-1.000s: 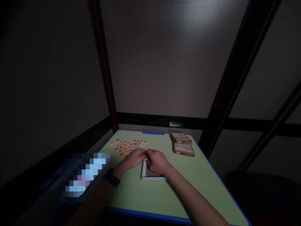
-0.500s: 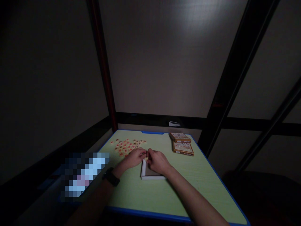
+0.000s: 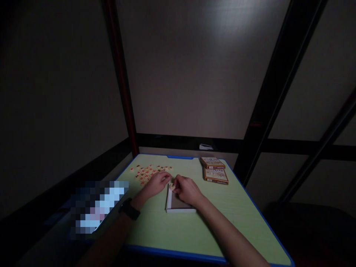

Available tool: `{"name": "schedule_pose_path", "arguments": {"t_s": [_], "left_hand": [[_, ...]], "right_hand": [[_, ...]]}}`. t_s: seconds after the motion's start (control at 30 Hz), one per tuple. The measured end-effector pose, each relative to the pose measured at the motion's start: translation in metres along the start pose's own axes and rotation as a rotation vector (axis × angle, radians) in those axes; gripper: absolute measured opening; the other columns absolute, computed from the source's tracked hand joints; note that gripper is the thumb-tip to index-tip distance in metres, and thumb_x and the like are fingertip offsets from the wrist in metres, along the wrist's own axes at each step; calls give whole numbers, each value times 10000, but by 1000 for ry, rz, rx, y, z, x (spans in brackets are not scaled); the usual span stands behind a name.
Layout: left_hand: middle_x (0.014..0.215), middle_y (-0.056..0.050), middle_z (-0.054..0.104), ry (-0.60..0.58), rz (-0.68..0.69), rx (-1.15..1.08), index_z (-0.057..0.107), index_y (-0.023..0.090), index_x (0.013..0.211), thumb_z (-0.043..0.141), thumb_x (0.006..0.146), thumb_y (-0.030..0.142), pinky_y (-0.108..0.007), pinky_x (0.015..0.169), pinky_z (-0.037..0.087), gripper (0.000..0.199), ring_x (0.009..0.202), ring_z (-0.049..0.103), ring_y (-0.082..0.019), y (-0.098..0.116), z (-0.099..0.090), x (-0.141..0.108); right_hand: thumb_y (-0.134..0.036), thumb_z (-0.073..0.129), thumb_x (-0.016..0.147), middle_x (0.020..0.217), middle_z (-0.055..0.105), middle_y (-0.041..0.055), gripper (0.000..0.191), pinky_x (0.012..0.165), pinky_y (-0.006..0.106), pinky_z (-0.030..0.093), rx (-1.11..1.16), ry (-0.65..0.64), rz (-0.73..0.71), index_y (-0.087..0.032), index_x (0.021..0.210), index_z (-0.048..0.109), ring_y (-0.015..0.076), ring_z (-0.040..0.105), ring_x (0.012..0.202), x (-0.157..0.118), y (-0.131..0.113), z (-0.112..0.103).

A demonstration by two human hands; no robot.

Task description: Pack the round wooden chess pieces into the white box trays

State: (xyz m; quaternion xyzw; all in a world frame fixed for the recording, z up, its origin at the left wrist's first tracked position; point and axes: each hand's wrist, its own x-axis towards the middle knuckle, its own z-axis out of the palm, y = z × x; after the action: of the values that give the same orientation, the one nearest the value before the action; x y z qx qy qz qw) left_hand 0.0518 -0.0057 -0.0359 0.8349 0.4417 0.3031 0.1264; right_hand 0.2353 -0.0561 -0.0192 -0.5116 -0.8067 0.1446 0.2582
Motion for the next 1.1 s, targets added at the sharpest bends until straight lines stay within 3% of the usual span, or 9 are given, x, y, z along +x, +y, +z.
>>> {"name": "schedule_pose_path", "arguments": {"t_s": [0.1,0.27,0.4,0.63,0.83,0.93,1.1], "left_hand": [[977,-68,695,131,-88,140,701,185,926,467,916,176,-307,904,477,234,966,633,-199,-7,-14,1],[1131,-75,656,345,-351,291,705,202,1057,497,897,154,-300,922,474,267,1007,633,-202,-24,-47,-2],[1092,-79,682,247,-389,344,740,210,1009,505,904,183,-314,923,474,259,1009,633,-217,-36,-48,-4],[1334,-77,636,60,-159,424,693,228,1193,493,954,316,-451,1068,381,323,1238,524,-288,-35,-21,-5],[1246,-75,687,-55,-30,376,704,218,1162,531,944,340,-420,1070,390,304,1184,569,-256,-35,-17,-7],[1270,-79,668,-70,-31,334,674,214,1212,593,911,333,-389,1067,391,334,1197,564,-244,-36,-18,-8],[1199,-93,649,3,-120,406,699,225,1133,700,826,427,-407,1029,395,367,1178,546,-286,-31,-24,-9]], "right_hand": [[-55,661,705,786,630,-2,244,626,233,347,-1,60,-19,-198,885,579,152,557,694,-1,0,-5],[-135,602,810,802,623,18,168,665,266,375,-20,201,-16,-187,967,575,173,556,712,0,5,-6],[-157,536,858,825,624,36,132,693,289,405,-31,289,-25,-187,981,572,186,567,726,2,11,-2],[-183,513,876,853,644,47,142,705,299,439,-45,343,-45,-190,994,592,189,590,739,5,16,3],[-168,542,860,864,663,54,153,720,298,451,-84,313,-19,-188,993,615,192,615,768,5,18,3],[-182,551,866,844,668,50,142,711,295,453,-92,301,-10,-189,985,628,189,614,748,4,19,3],[-176,561,871,828,685,50,150,722,280,456,-110,244,28,-179,985,658,185,628,754,16,24,-4]]}}
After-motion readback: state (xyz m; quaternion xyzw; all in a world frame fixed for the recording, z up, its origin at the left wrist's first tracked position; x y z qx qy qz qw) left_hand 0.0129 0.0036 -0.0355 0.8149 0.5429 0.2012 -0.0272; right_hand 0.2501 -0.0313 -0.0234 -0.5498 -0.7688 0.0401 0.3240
